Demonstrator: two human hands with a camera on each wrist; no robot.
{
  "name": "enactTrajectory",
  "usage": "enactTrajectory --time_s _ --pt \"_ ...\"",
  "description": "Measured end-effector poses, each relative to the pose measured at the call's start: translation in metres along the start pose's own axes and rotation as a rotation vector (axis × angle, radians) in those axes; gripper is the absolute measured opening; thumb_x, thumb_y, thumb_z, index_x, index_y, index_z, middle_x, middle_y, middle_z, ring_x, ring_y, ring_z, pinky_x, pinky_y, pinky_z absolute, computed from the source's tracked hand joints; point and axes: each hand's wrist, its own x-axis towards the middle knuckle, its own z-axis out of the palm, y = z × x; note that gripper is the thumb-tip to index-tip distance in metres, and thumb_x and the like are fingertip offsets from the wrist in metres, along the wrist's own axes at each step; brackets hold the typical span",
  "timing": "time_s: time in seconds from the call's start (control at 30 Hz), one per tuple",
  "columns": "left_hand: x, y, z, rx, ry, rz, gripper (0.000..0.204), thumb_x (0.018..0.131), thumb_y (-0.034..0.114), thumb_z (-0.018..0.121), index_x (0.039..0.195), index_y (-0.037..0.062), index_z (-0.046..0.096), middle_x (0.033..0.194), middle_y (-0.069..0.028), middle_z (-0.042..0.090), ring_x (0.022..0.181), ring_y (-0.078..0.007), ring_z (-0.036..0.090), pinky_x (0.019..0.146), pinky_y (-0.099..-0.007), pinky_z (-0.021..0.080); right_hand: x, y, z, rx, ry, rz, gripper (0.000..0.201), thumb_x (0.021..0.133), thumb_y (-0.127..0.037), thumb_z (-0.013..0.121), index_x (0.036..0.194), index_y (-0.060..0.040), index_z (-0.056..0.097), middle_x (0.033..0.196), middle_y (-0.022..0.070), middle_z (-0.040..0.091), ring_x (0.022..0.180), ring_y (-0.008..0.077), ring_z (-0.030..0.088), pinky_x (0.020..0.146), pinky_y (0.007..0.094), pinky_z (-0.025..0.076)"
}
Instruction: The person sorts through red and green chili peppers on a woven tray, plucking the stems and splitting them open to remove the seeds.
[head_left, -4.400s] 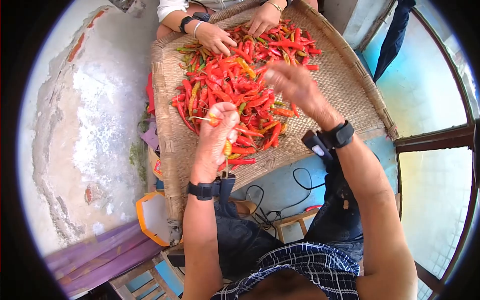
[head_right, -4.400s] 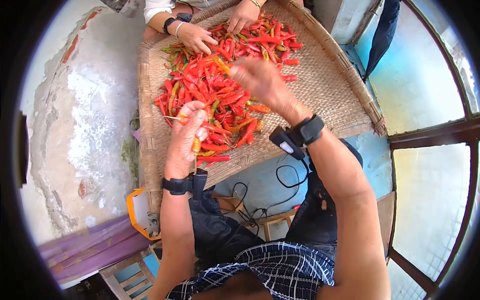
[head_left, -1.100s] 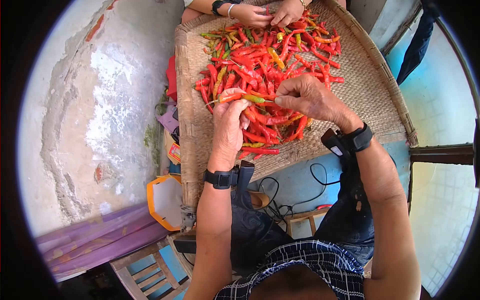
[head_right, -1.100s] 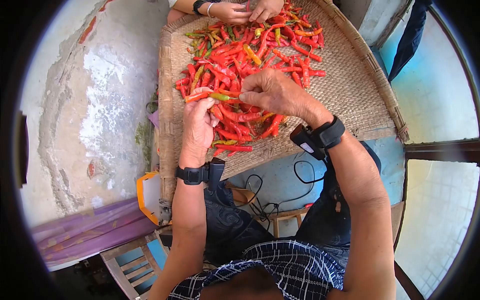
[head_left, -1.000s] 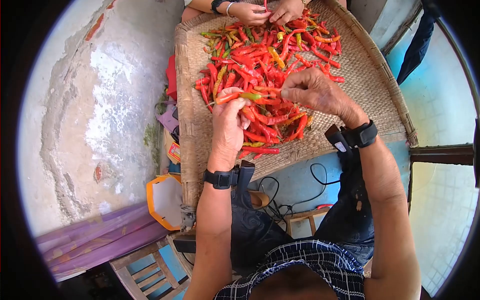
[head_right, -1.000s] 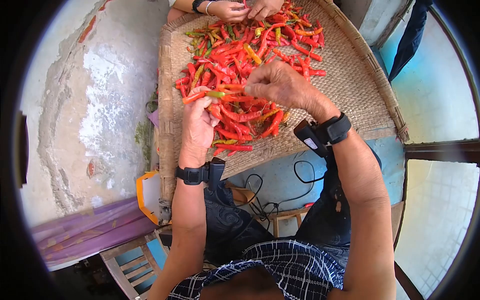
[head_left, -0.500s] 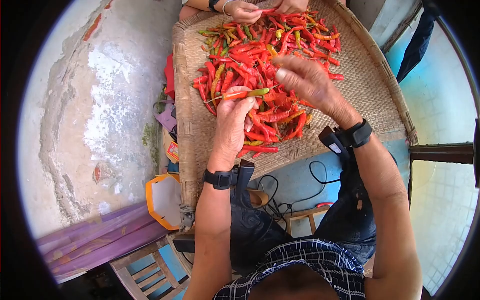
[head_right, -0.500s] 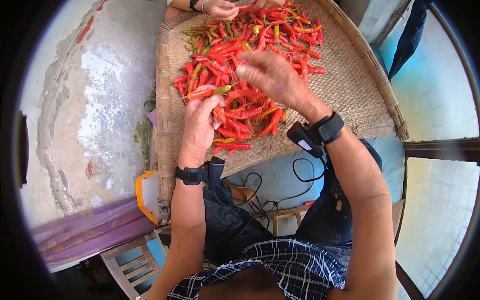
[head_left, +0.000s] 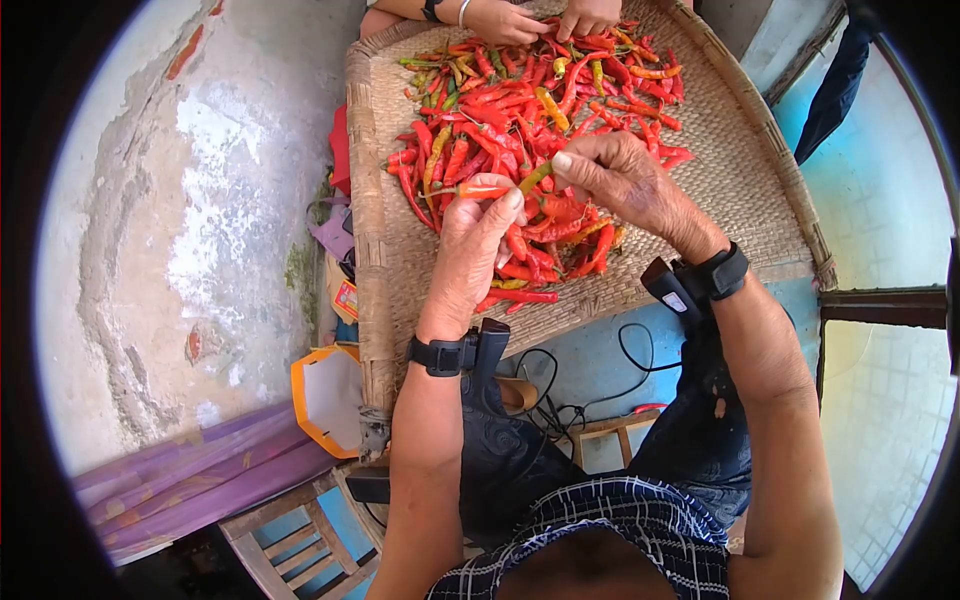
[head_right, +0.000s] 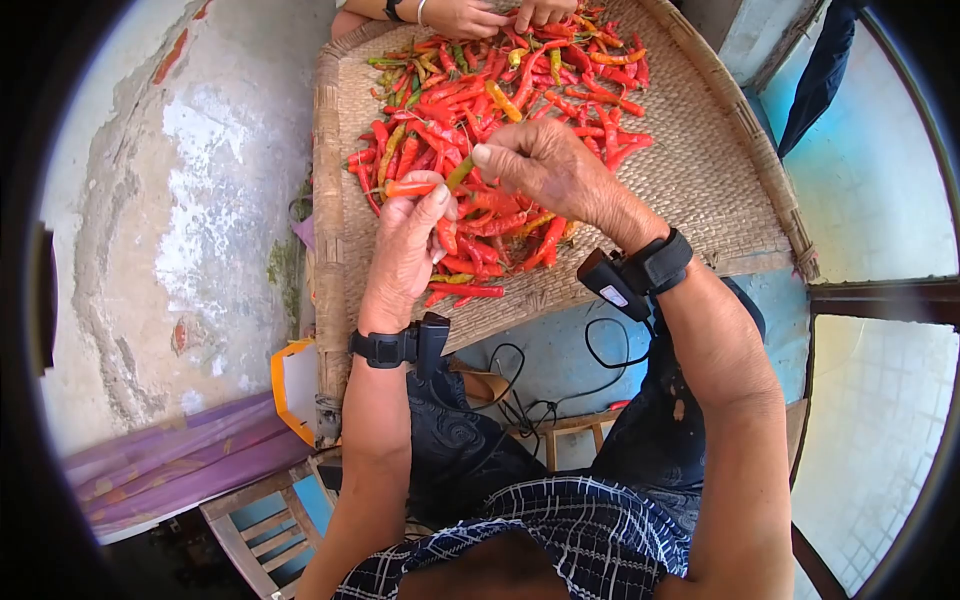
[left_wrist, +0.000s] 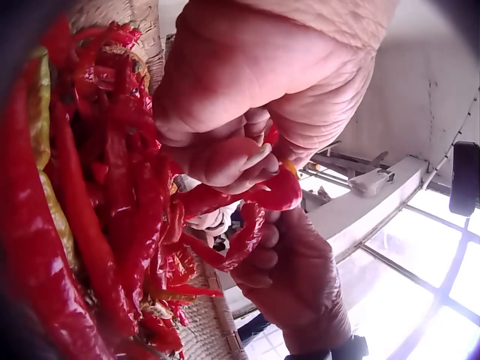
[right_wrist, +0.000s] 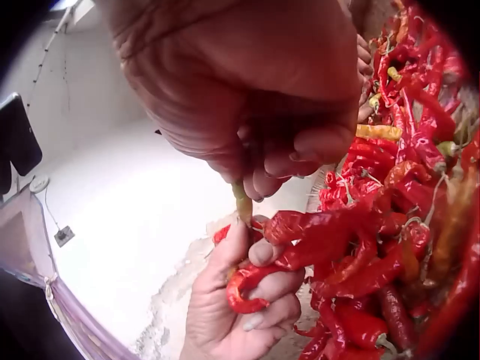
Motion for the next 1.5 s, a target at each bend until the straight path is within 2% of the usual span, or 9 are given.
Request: enactTrajectory --time_s 0.27,0.43,0.53,0.87,0.93,1.03,1.23,1.4,1.5 --pt "-0.002 0.001 0.003 -0.072 0.068 0.009 0.017 0.089 0.026 0.058 0.092 0.0095 0.054 0.072 0.0029 0.054 0.051 -0.0004 0.043 0.039 -0.0155 0.03 0.01 0.012 -0.032 0.639 0.532 0.122 0.037 0.09 -0.036 0.053 0.101 -0.0012 0.058 0.072 0.0026 0.058 0.057 0.0045 0.047 0.052 0.0188 0.042" --pt "0.0 -0.001 0.006 0.136 0.037 0.046 0.019 0.09 0.027 0.058 0.092 0.0083 0.056 0.07 0.0026 0.055 0.052 -0.0011 0.044 0.042 -0.0164 0.032 0.005 0.005 -0.013 0.167 0.21 0.152 0.038 0.09 -0.037 0.054 0.097 0.0 0.059 0.074 0.0043 0.062 0.062 0.0082 0.053 0.053 0.0241 0.044" --pt "-0.001 -0.002 0.01 0.351 0.031 0.084 0.027 0.09 0.027 0.056 0.087 0.0005 0.06 0.069 0.0002 0.057 0.055 -0.0062 0.046 0.051 -0.0237 0.04 -0.003 0.003 0.02 0.004 -0.002 -0.149 0.029 0.087 -0.028 0.06 0.09 0.0 0.062 0.073 0.0079 0.062 0.066 0.0164 0.058 0.062 0.0305 0.048" --pt "0.001 -0.011 0.008 0.876 -0.028 0.224 0.026 0.084 0.017 0.062 0.078 -0.0067 0.056 0.059 -0.0155 0.056 0.05 -0.0166 0.051 0.052 -0.0307 0.044 -0.007 0.007 0.034 -0.09 0.057 -0.135 0.018 0.079 -0.012 0.067 0.093 -0.0007 0.062 0.074 0.0071 0.059 0.07 0.0157 0.059 0.063 0.0297 0.049" --pt "-0.001 -0.005 0.013 0.679 -0.053 0.229 0.016 0.085 0.014 0.063 0.086 -0.0007 0.058 0.071 0.0014 0.056 0.064 -0.0051 0.05 0.054 -0.0225 0.042 -0.005 0.008 0.032 -0.027 0.102 -0.144 0.016 0.078 -0.013 0.068 0.085 -0.0008 0.062 0.068 0.0076 0.06 0.064 0.0183 0.059 0.059 0.0316 0.048" --pt "0.004 -0.01 0.005 0.562 0.039 0.365 0.012 0.082 0.009 0.064 0.088 0.0045 0.055 0.075 0.0024 0.053 0.062 -0.0049 0.048 0.052 -0.0209 0.04 -0.002 0.003 0.012 0.284 0.153 0.197 0.015 0.086 -0.018 0.062 0.084 -0.0033 0.06 0.066 0.0017 0.059 0.06 0.0109 0.056 0.053 0.025 0.047" --pt "0.001 0.006 -0.003 -0.146 -0.009 0.216 0.017 0.08 -0.004 0.056 0.09 0.0075 0.049 0.084 0.0004 0.051 0.066 -0.0046 0.046 0.057 -0.0195 0.041 0.016 0.015 -0.039 0.895 0.59 0.12 0.023 0.087 -0.014 0.059 0.103 0.0018 0.055 0.089 0.0084 0.064 0.072 0.0111 0.059 0.064 0.0248 0.049" --pt "0.001 0.008 -0.005 -0.384 -0.135 0.219 0.016 0.077 0.0 0.056 0.089 0.0074 0.049 0.084 -0.0023 0.051 0.063 -0.0091 0.047 0.055 -0.0216 0.04 0.008 0.009 -0.007 0.54 0.431 0.213 0.039 0.09 -0.021 0.056 0.12 0.0018 0.049 0.104 0.0087 0.063 0.089 0.0121 0.059 0.075 0.0244 0.047" --pt "-0.001 0.011 -0.003 -0.408 -0.171 0.198 0.015 0.075 0.002 0.056 0.088 0.0067 0.049 0.084 -0.0034 0.051 0.063 -0.0101 0.047 0.055 -0.0225 0.04 0.001 0.011 0.022 0.124 0.155 -0.086 0.047 0.086 -0.018 0.061 0.125 0.0035 0.046 0.087 0.0052 0.064 0.074 0.0114 0.06 0.064 0.0265 0.049"
